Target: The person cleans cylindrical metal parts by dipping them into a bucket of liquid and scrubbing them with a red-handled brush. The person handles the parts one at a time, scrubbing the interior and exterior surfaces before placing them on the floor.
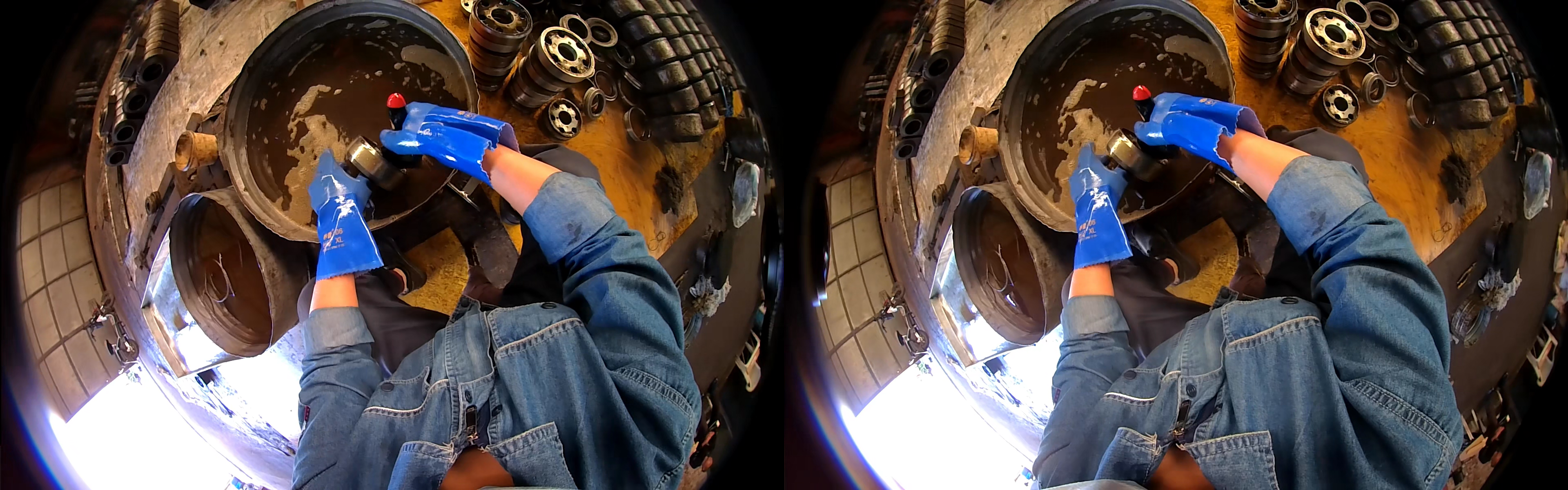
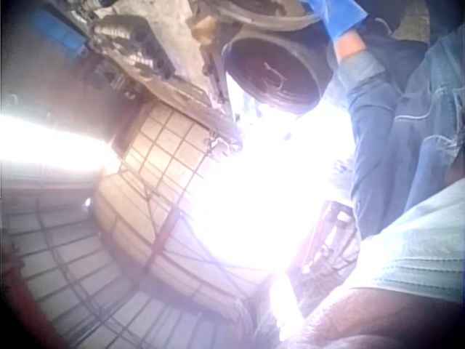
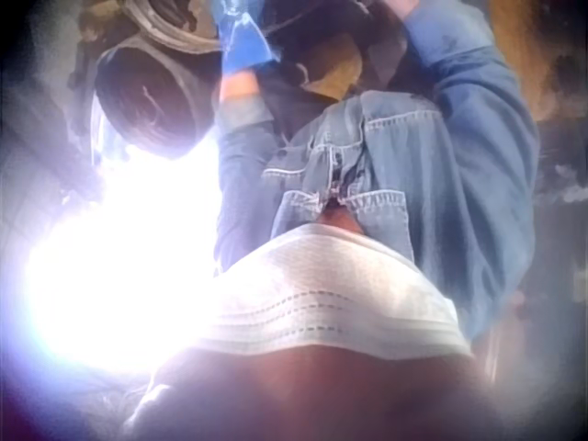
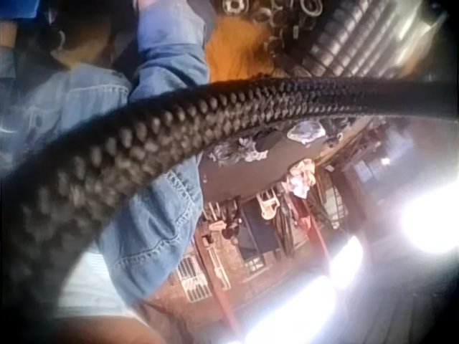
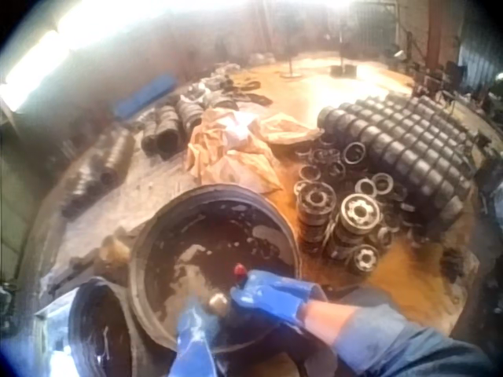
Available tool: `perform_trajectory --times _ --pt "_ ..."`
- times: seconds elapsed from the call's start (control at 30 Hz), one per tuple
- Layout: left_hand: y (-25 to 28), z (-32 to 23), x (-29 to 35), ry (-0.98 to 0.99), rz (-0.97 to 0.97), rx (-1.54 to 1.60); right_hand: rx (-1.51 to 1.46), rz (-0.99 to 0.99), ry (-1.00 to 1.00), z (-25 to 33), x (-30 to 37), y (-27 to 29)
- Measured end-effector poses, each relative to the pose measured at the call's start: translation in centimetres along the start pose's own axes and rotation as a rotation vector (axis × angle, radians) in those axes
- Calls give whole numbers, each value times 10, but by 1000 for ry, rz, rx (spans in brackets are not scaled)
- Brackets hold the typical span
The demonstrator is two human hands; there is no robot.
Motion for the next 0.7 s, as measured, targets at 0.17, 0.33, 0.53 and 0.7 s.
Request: perform_trajectory --times 0.17,0.33,0.53,0.7 --pt "-56 15 3 127 398 1108 -37 16 49 2 3 -1" --pt "-31 -11 21 401 452 1181 -57 2 80 -6 5 1" --pt "-49 -11 6 161 137 433 28 -128 129 -29 -14 -2" --pt "-32 -15 5 119 45 298 207 -296 -42 -58 -50 11"
Point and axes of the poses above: each hand's wrist, its own x-axis away from the middle knuckle, its own y-axis out of the back of the hand, z = x × y, the point moved 10 cm from there along -x, towards the middle knuckle, and after that the axes turned 12 degrees about -z, right-handed, at the moved point
